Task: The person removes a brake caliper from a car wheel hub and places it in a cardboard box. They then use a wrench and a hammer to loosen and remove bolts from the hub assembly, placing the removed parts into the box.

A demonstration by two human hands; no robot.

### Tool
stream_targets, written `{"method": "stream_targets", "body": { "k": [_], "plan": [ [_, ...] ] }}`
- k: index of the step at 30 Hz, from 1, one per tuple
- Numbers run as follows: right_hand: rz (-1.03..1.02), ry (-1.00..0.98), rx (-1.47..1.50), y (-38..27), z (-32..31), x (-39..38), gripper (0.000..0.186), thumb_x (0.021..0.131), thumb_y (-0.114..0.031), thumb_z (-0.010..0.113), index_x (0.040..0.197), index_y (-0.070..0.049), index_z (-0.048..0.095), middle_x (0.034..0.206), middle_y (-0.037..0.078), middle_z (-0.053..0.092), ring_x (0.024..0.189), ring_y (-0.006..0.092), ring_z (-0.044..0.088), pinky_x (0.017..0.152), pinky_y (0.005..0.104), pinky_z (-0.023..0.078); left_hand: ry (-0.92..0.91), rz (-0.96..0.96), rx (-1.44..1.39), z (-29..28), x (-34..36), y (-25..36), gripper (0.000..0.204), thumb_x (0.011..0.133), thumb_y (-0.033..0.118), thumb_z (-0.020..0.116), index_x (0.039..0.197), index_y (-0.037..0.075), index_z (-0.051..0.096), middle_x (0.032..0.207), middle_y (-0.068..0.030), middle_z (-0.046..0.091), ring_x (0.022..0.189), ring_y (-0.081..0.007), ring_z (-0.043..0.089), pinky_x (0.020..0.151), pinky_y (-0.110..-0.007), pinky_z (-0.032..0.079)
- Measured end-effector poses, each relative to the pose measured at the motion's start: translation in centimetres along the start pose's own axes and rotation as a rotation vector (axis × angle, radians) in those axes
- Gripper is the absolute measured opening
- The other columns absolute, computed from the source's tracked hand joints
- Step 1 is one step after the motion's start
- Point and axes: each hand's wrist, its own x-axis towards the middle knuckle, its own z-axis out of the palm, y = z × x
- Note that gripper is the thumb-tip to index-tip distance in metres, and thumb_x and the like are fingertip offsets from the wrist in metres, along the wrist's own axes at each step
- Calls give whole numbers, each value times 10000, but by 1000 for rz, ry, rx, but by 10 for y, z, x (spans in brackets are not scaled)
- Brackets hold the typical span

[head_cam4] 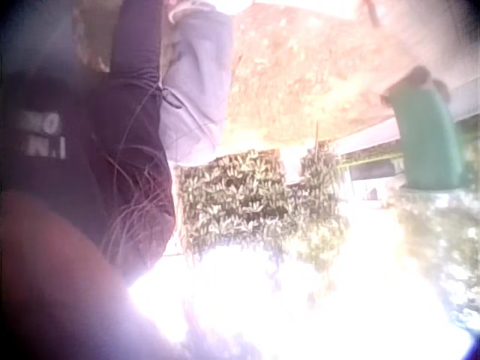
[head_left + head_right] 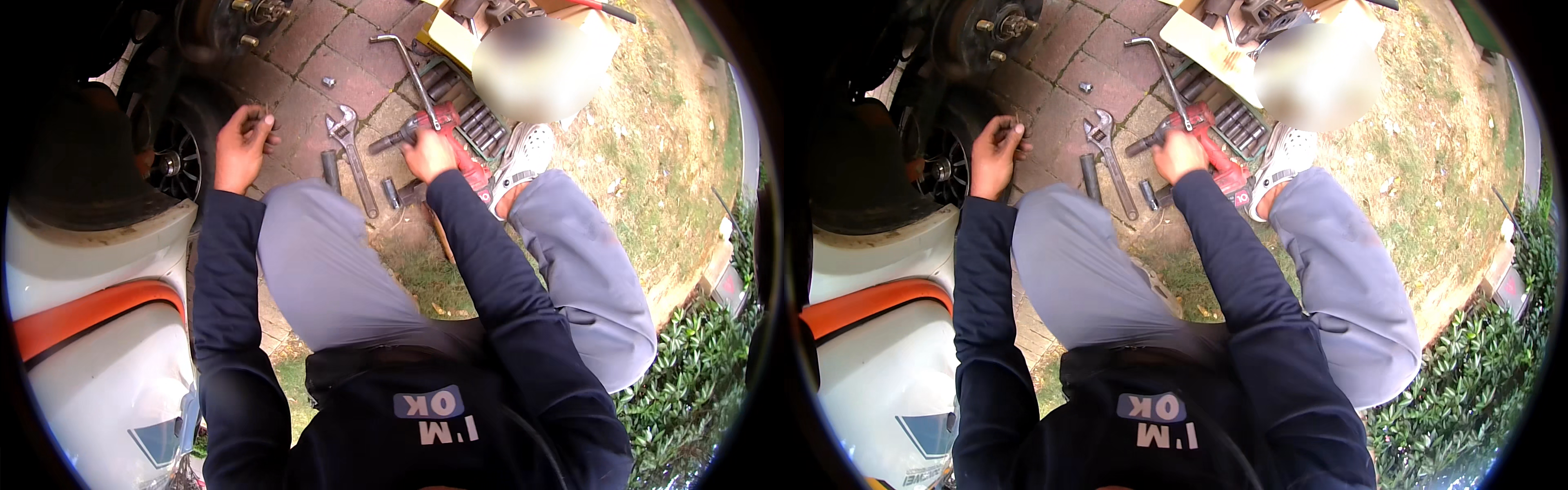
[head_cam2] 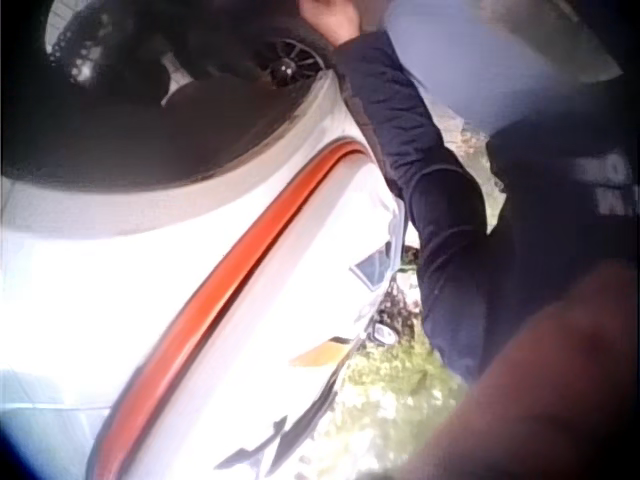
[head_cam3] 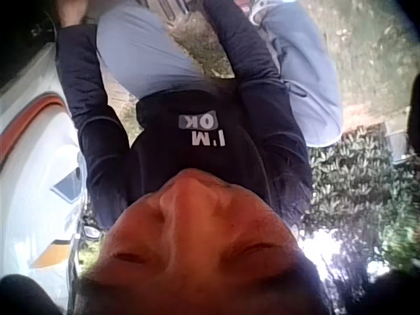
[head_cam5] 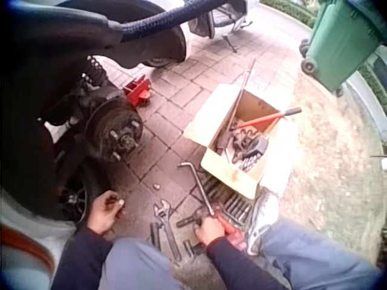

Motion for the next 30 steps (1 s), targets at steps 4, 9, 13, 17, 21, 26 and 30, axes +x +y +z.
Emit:
{"method": "stream_targets", "body": {
  "k": [4,9,13,17,21,26,30],
  "plan": [
    [224,184,-78,30,10,-77,325,833,-291,679,1012,-25,626,951,237,700,915,422,677,823,532,525,71,39,303,-3,2,-124,149,902,116,718,1027,37,709,693,-63,678,624,-112,640,594,-285,516],
    [293,16,-267,56,46,-156,509,799,-284,765,1190,-58,530,1119,181,650,1061,375,640,877,511,521,111,127,322,43,-2,-206,189,850,138,753,1021,61,727,784,-96,703,656,-173,673,639,-315,544],
    [390,28,-329,74,87,-155,497,808,-254,745,1198,-53,513,1140,210,634,1084,383,627,935,488,498,94,206,189,63,-3,-190,148,862,99,725,1003,55,721,908,-115,688,715,-200,678,650,-331,550],
    [534,121,-80,61,96,-147,414,834,-192,682,1170,-26,507,1124,255,640,1064,430,626,920,515,487,58,345,268,67,6,-156,131,865,78,713,992,49,699,936,-125,652,751,-244,665,677,-344,540],
    [263,189,333,25,75,-147,378,864,-264,702,1100,-9,552,992,256,664,950,413,660,838,465,512,86,423,278,86,21,-163,144,860,87,723,995,55,685,910,-125,634,749,-285,645,696,-358,528],
    [77,-15,510,-34,53,-81,458,945,-433,646,1056,1,550,932,254,647,847,383,629,775,454,488,139,364,289,102,34,-175,143,833,107,751,952,62,685,890,-124,633,753,-291,653,690,-390,529],
    [13,-73,376,-57,60,-20,527,953,-499,603,1032,19,544,876,322,647,877,520,615,775,511,481,192,304,257,107,32,-179,150,818,101,752,954,61,702,904,-138,656,779,-301,672,698,-391,539]
  ]
}}
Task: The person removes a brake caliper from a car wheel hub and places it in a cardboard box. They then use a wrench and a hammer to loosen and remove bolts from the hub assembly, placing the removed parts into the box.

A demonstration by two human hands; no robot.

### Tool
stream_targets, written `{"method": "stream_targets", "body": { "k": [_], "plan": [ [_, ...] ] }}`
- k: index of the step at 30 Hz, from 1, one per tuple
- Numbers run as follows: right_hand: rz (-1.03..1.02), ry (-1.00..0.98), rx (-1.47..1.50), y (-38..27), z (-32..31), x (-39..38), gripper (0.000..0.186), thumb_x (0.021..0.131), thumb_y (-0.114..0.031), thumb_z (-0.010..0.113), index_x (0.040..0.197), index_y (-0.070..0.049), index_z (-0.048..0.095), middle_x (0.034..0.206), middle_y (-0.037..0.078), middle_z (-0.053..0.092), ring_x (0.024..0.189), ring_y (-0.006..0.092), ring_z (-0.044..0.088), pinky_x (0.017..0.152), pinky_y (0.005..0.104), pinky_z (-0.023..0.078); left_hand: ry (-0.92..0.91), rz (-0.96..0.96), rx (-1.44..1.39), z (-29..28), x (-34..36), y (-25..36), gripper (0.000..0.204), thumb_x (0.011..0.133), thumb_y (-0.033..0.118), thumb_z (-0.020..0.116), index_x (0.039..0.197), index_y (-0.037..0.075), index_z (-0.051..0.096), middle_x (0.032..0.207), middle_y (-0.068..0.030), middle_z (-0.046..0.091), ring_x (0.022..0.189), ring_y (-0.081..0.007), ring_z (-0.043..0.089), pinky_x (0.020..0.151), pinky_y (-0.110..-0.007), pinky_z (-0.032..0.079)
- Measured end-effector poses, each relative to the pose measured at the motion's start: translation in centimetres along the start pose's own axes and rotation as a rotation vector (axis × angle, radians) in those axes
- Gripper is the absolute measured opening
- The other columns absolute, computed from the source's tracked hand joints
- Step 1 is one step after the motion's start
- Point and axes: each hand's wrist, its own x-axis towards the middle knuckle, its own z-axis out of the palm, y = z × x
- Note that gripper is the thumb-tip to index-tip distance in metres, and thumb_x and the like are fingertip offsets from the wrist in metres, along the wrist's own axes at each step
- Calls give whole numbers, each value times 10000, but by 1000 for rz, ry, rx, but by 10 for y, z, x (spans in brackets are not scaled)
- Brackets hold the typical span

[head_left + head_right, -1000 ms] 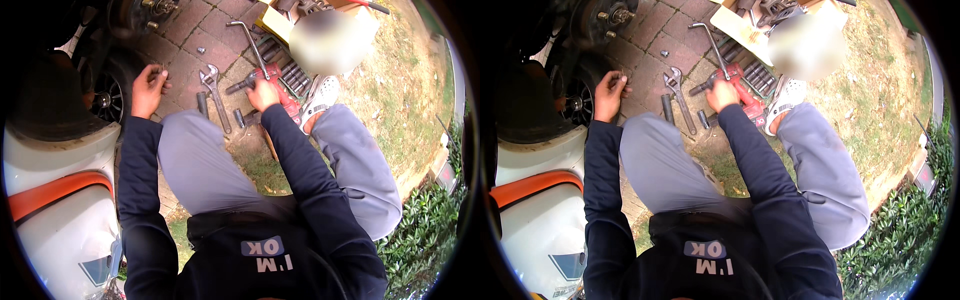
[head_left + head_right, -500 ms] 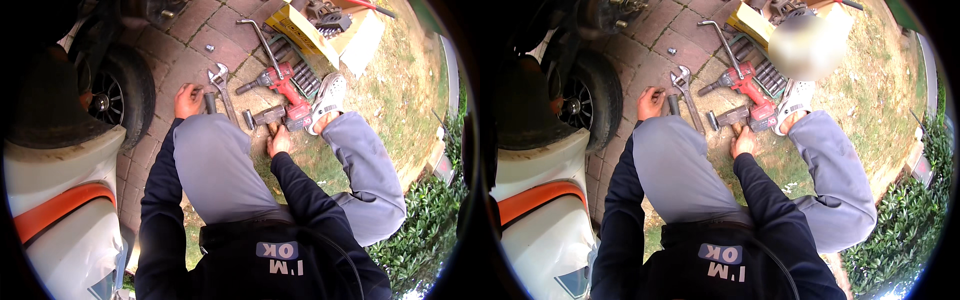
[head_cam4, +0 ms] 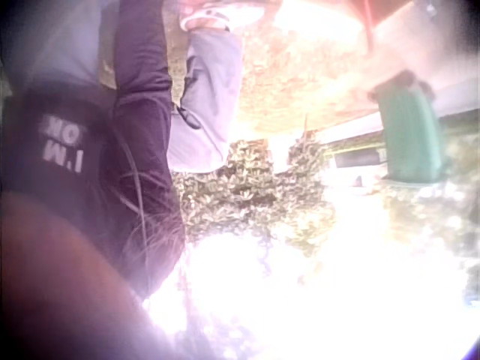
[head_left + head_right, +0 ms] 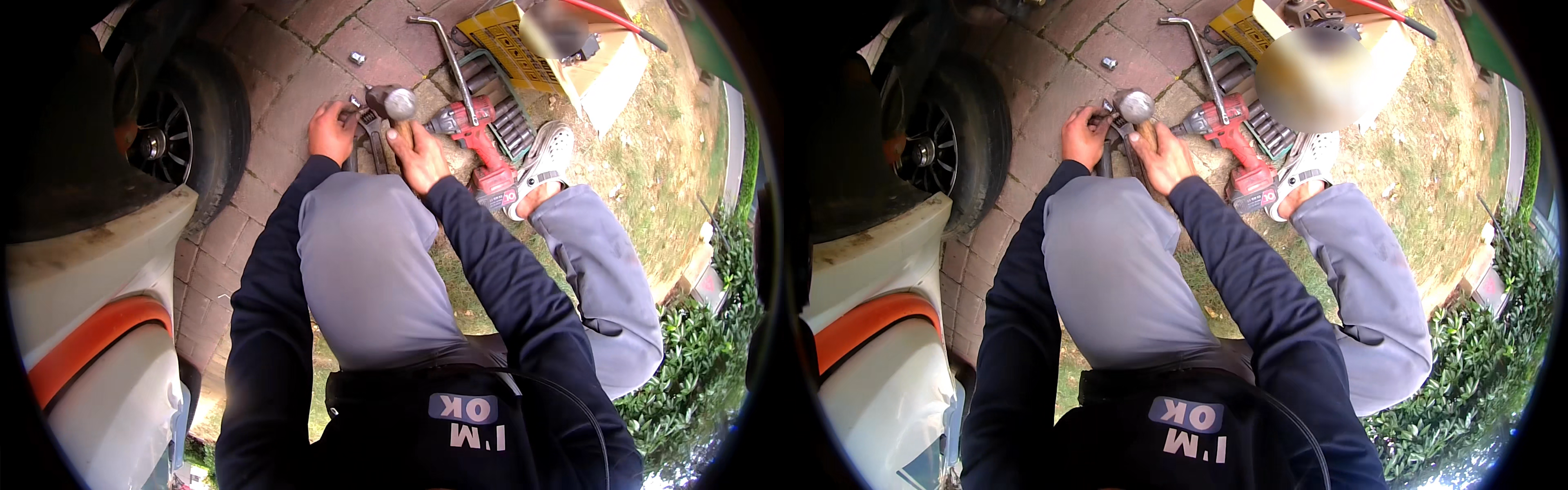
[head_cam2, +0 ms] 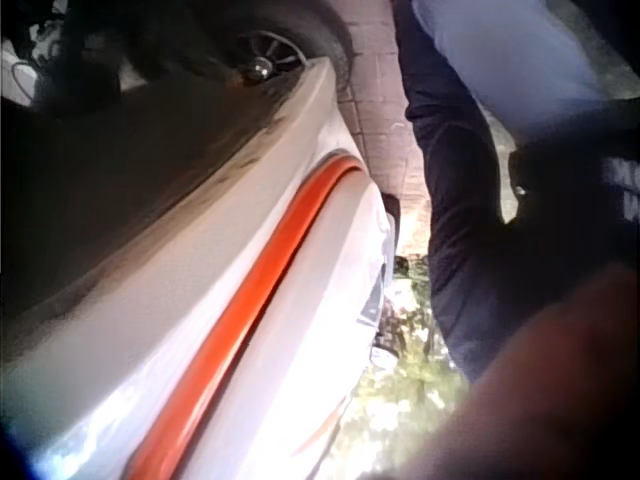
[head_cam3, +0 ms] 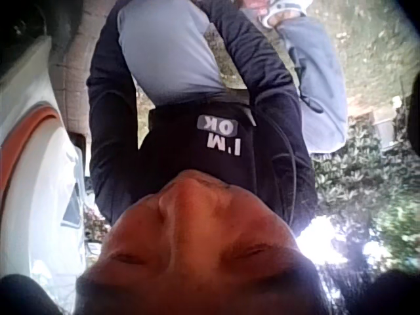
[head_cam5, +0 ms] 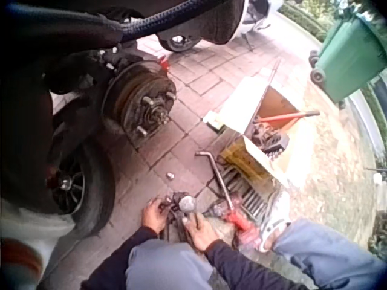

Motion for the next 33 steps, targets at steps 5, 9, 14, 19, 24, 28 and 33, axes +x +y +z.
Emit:
{"method": "stream_targets", "body": {
  "k": [5,9,14,19,24,28,33],
  "plan": [
    [-36,-46,-193,-5,7,15,561,942,-536,592,1047,14,562,892,345,651,938,529,621,803,550,478,94,-66,-23,3,-3,-3,145,805,91,742,946,59,729,883,-151,702,784,-316,698,710,-387,549],
    [-27,-49,-185,-1,10,14,563,943,-540,588,1045,12,563,887,338,657,936,521,629,804,551,476,85,-187,-47,0,-3,-9,149,800,117,756,938,62,736,836,-160,713,761,-314,704,725,-405,551],
    [-55,-32,-164,-5,12,20,572,947,-544,576,1043,19,554,881,345,650,939,523,625,809,554,473,87,-151,-4,-1,-1,-5,152,809,141,756,937,62,735,867,-180,719,795,-339,709,745,-423,551],
    [-68,-57,-310,-7,17,30,566,944,-532,589,1045,24,559,884,348,654,938,521,629,818,554,476,104,-132,80,-2,0,0,167,813,145,756,947,49,732,888,-188,724,836,-356,714,759,-423,554],
    [-70,-65,-237,-19,10,20,542,944,-505,604,1040,27,569,884,342,659,925,524,631,817,553,479,50,-228,-43,-7,2,-1,162,822,139,755,948,39,741,874,-188,731,837,-345,726,768,-398,564],
    [-93,-72,-278,-19,9,26,560,944,-522,595,1055,26,581,900,336,664,937,518,634,832,552,479,-9,-292,-106,-4,3,-3,144,832,125,745,946,37,751,858,-179,739,826,-297,743,765,-370,568],
    [-82,-98,-320,-26,4,37,626,947,-571,561,1103,34,608,951,334,671,986,496,639,870,532,493,-42,-351,-225,0,7,-25,147,832,118,743,953,37,753,858,-164,748,822,-261,750,762,-357,569]
  ]
}}
